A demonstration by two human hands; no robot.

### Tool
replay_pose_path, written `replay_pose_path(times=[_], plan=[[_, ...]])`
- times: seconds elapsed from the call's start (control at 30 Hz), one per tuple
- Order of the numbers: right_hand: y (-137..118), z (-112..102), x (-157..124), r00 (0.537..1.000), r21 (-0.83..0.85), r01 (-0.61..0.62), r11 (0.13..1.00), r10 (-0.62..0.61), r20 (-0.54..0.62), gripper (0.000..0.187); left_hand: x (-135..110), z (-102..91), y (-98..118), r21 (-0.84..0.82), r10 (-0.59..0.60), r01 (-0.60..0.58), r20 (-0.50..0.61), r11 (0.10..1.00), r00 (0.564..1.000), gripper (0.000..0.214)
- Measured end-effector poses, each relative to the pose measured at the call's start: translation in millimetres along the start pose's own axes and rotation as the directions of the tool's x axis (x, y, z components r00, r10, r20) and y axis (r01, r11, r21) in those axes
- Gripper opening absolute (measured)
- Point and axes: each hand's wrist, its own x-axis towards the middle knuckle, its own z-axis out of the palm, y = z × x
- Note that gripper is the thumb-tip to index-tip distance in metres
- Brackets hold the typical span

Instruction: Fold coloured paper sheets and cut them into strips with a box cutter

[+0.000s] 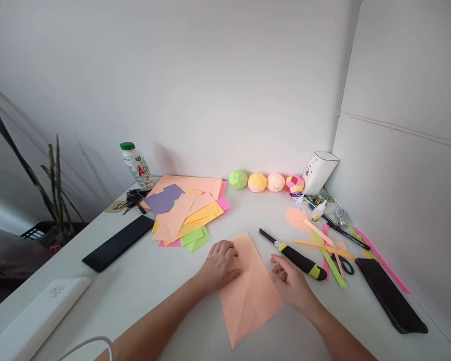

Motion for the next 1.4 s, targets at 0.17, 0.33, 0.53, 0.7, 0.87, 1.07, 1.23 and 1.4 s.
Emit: replay_pose_path(times=[0.17,0.33,0.53,0.7,0.87,1.07,1.23,1.4], plan=[[-6,-8,3,0.977,0.273,-0.201,0.941,0.172,0.124,0.051,0,3.3,4,0.031,0.007,-0.006,-0.04,0.999,0.999,0.013],[-1,-12,5,0.956,0.437,-0.274,0.856,0.192,0.223,0.049,1,0.2,6,0.045,-0.026,0.027,-0.007,0.999,1.0,0.007],[-2,-14,5,0.923,0.625,-0.376,0.684,0.216,0.318,0.042,2,-0.2,7,0.058,-0.041,0.04,0.012,0.998,0.999,0.005],[-7,-13,6,0.904,0.647,-0.419,0.637,0.226,0.364,0.041,2,-0.9,9,0.078,-0.046,0.044,0.021,0.996,0.999,0.005],[-9,-13,7,0.864,0.635,-0.489,0.598,0.236,0.444,0.032,3,-1.7,10,0.105,-0.062,0.057,0.043,0.993,0.997,0.005],[-9,-11,9,0.842,0.644,-0.528,0.554,0.243,0.482,0.028,4,-2.9,11,0.107,-0.073,0.067,0.052,0.992,0.996,0.006],[-6,-13,9,0.846,0.646,-0.526,0.553,0.26,0.466,0.031,4,-7.4,13,0.118,-0.065,0.053,0.1,0.992,0.993,0.029],[-5,-13,9,0.85,0.659,-0.517,0.546,0.242,0.467,0.034,1,-10.2,16,0.103,-0.075,0.06,0.142,0.993,0.987,0.063]])
